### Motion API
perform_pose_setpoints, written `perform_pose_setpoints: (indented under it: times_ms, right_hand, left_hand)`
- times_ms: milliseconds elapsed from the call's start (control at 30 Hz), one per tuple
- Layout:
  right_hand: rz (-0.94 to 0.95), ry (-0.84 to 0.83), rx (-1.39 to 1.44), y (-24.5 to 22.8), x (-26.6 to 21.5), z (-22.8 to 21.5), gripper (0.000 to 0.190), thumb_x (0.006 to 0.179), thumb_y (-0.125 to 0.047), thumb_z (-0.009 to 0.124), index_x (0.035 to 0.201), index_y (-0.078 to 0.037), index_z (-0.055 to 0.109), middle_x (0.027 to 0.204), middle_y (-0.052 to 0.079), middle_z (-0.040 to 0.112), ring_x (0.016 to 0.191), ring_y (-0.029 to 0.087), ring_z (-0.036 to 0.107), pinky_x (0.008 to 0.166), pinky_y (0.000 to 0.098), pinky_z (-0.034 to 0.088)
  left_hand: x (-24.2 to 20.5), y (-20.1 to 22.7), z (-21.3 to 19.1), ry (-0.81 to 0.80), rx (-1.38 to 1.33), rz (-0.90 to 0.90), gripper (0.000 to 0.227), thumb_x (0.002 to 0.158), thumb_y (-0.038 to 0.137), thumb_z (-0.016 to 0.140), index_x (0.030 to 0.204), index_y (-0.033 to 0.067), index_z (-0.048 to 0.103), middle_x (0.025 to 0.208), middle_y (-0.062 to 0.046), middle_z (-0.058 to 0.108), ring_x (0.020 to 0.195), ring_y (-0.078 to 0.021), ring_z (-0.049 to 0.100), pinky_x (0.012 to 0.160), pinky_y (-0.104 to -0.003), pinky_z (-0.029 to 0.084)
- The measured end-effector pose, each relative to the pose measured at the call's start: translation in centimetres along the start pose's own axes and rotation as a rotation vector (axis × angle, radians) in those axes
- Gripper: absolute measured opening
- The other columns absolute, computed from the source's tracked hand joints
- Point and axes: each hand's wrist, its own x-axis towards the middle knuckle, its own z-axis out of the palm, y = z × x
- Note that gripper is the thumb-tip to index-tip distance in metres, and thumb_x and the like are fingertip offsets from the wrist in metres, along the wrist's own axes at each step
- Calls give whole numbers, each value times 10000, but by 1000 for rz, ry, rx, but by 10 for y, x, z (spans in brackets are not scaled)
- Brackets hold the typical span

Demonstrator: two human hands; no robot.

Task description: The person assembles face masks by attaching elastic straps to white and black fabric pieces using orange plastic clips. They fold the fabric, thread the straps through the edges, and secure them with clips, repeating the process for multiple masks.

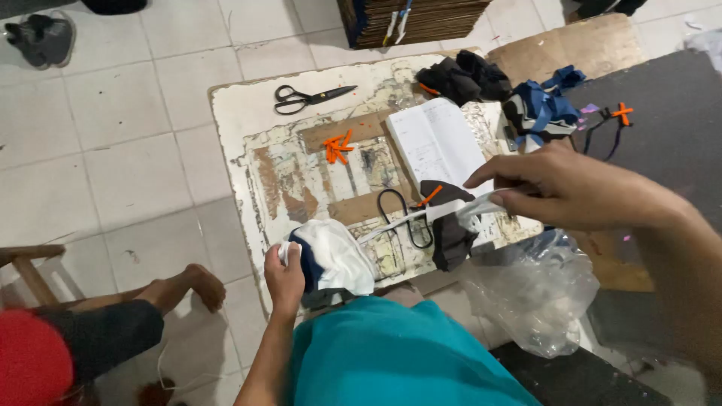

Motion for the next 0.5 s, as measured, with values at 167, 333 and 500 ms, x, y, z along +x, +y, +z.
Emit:
perform_pose_setpoints:
  times_ms: [167,333,500]
  right_hand:
    - [-33,-79,189,7,0,7,431,921,-352,597,1317,-280,752,885,-30,849,526,139,590,506,343,448]
    - [-269,20,338,-3,4,10,434,925,-284,554,1310,-154,708,1095,-53,920,500,85,673,443,287,531]
    - [-641,-95,431,-55,41,27,351,1017,-279,501,1266,-107,679,1113,58,829,1019,198,821,804,341,670]
  left_hand:
    - [-8,-12,-29,80,-290,94,255,1039,362,561,954,122,566,832,-4,564,766,-137,518,717,-334,439]
    - [-25,-5,-29,82,-410,165,231,1040,339,577,1053,119,645,879,-22,679,812,-123,611,751,-301,504]
    - [-22,30,-19,-87,-166,373,343,1000,330,581,1259,107,544,1214,-94,614,1187,-236,599,1039,-350,450]
